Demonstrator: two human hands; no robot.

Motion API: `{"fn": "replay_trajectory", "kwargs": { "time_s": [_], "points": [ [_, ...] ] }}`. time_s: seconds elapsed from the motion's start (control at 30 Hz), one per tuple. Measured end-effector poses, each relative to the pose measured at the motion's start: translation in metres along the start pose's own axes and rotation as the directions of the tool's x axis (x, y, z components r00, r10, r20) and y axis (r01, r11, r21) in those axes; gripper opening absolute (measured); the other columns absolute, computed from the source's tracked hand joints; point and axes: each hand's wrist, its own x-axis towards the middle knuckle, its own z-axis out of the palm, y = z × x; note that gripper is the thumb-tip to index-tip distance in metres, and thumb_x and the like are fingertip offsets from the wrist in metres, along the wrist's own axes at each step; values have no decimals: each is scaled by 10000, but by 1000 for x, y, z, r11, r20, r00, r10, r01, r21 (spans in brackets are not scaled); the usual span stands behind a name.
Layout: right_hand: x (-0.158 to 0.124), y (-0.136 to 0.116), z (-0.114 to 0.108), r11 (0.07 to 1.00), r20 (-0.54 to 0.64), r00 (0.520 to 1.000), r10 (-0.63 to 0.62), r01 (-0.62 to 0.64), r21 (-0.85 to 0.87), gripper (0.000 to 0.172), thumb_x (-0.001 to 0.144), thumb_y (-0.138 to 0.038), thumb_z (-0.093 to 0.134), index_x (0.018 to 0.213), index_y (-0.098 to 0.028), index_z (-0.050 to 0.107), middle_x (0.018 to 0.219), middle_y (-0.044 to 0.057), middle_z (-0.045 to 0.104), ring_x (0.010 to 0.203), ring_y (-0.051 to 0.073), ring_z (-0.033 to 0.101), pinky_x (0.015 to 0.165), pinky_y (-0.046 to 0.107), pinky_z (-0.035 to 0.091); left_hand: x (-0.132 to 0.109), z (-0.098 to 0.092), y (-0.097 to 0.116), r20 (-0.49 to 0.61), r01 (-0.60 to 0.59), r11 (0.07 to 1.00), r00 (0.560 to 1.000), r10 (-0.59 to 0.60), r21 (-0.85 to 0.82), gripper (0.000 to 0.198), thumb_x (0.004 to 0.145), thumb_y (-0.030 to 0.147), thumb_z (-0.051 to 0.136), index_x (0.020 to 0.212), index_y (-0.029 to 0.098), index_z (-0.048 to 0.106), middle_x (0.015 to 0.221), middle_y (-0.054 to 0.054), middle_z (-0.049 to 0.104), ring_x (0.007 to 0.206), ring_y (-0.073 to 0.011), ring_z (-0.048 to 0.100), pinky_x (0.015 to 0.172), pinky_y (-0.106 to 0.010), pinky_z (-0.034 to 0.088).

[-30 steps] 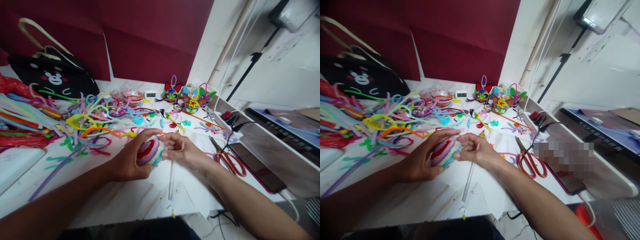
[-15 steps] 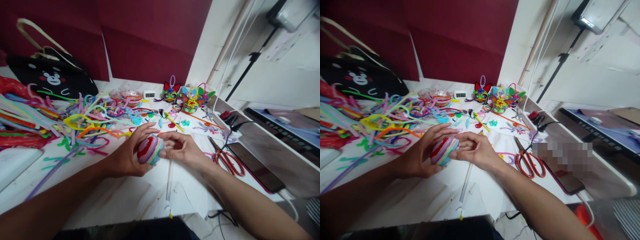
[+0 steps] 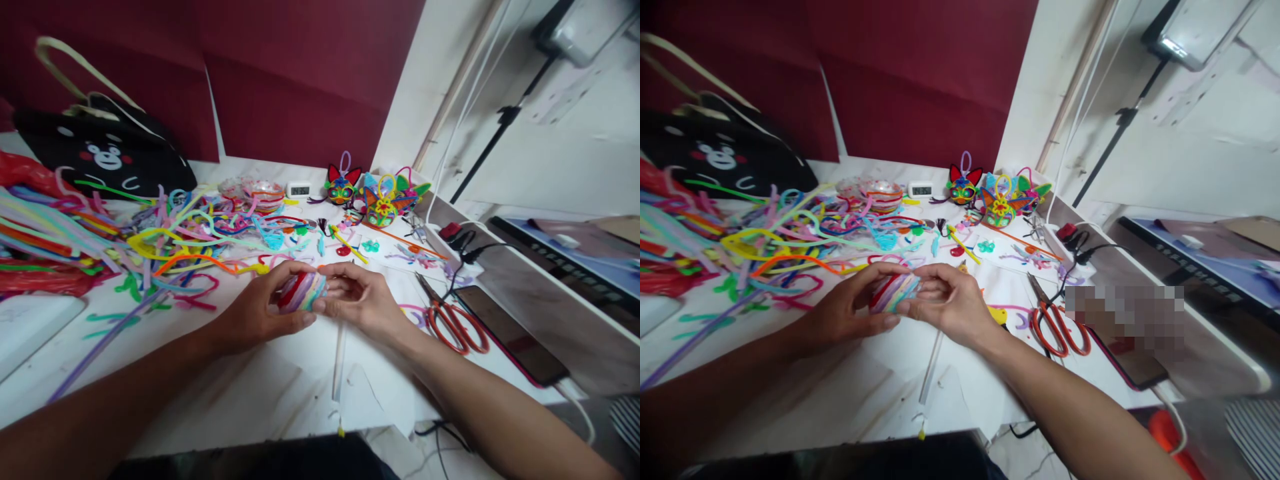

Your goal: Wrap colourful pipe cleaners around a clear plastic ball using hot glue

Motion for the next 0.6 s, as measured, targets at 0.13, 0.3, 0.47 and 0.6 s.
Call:
{"fn": "replay_trajectory", "kwargs": {
  "time_s": [0.13,0.3,0.47,0.6],
  "points": [
    [0,0,-2,1000,16,1000,-12,12,-14,606,471,-294,955,995,-193,669,803,-6,683,726,147,671,734,303,551,0,1,2,-13,19,1000,1000,-19,7,566,773,415,721,1264,241,500,1067,-47,618,900,-198,641,759,-308,538],
    [0,0,-1,1000,30,1000,-6,5,27,578,468,-290,960,965,-204,676,764,-19,681,712,140,670,724,287,549,1,3,4,-47,28,999,999,-26,37,530,760,395,695,1227,221,516,959,-20,611,815,-177,618,678,-285,507],
    [1,0,-1,1000,46,999,-7,5,28,533,497,-324,947,937,-208,671,730,-21,697,688,151,680,680,290,557,0,4,4,-76,29,996,997,-23,81,491,745,386,680,1183,222,532,884,9,601,744,-154,575,626,-263,463],
    [2,0,-3,1000,63,998,7,-9,27,481,549,-344,925,936,-197,682,728,-12,709,662,140,673,636,272,533,1,4,4,-81,31,997,996,-25,73,469,738,384,677,1158,222,543,837,24,575,694,-137,532,593,-248,427]
  ]
}}
